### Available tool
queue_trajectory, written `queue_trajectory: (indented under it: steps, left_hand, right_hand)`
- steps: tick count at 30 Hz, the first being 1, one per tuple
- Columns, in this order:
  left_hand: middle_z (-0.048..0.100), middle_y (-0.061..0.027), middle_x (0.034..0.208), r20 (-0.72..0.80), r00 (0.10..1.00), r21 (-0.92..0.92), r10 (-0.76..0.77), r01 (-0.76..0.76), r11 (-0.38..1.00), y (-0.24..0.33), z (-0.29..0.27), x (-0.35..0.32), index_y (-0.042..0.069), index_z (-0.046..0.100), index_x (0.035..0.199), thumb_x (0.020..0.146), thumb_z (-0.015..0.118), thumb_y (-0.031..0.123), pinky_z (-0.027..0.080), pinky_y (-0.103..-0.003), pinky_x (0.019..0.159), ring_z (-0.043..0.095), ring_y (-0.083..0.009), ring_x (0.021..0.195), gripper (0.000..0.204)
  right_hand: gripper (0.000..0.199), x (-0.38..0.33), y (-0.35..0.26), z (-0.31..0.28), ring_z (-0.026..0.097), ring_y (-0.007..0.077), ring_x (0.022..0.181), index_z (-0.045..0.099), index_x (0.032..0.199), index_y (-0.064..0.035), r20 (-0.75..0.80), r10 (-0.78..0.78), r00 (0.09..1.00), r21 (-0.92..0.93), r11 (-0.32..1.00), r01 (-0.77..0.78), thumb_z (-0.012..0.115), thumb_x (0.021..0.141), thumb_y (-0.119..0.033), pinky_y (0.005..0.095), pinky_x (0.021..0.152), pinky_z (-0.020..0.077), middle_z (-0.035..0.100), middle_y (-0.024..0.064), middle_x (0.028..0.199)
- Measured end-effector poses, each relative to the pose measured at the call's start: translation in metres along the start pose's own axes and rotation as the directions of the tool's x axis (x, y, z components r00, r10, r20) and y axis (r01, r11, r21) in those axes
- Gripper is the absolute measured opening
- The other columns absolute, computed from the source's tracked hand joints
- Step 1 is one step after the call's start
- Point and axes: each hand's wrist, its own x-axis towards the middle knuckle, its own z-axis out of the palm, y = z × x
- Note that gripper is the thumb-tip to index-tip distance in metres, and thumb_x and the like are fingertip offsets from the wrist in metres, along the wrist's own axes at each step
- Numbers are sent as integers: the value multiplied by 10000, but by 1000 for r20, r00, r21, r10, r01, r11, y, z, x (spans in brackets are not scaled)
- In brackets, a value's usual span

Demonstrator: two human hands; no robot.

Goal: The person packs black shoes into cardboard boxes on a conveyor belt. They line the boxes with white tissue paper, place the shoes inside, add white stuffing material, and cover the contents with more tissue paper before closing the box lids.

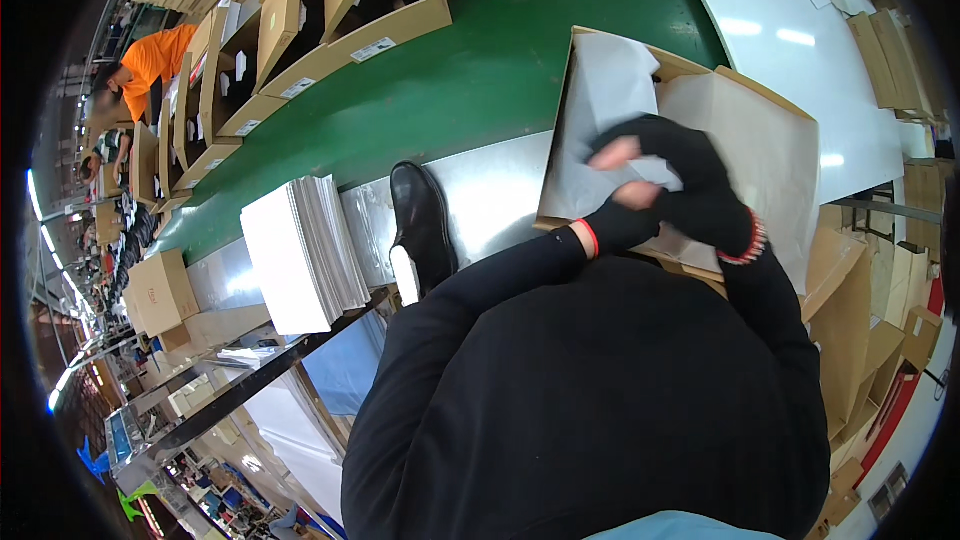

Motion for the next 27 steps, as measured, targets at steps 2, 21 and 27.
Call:
queue_trajectory:
  steps: [2, 21, 27]
  left_hand:
    - [654, -90, 1015, 108, 992, 232, 63, -87, 969, -22, 6, -1, 63, 620, 1116, 825, 649, 91, 497, -312, 780, 628, -212, 936, 293]
    - [448, -290, 1350, -884, -447, -465, -135, 867, 180, -35, -374, -527, -17, 373, 1381, 497, 741, 759, 374, -461, 1045, 442, -419, 1264, 1232]
    - [535, -260, 1293, -924, -233, -291, -302, 943, 163, -39, -400, -556, 6, 518, 1298, 505, 723, 761, 390, -480, 1026, 490, -391, 1237, 1113]
  right_hand:
    - [369, 28, 6, 22, 536, 267, 1170, 597, 1146, -49, 91, -236, 968, -262, 932, 252, 696, 818, -187, 399, 1019, 382, 623, 121, 1158]
    - [673, -54, 105, -6, 457, 289, 1268, 479, 1350, -89, -42, 252, 967, -630, 744, -222, 763, 741, -131, 399, 1056, 353, 520, 108, 1343]
    - [614, -38, 155, -47, 355, 290, 1354, 490, 1340, -129, -163, 97, 982, -958, 224, -181, 725, 790, -269, 618, 1106, 156, 527, 63, 1333]
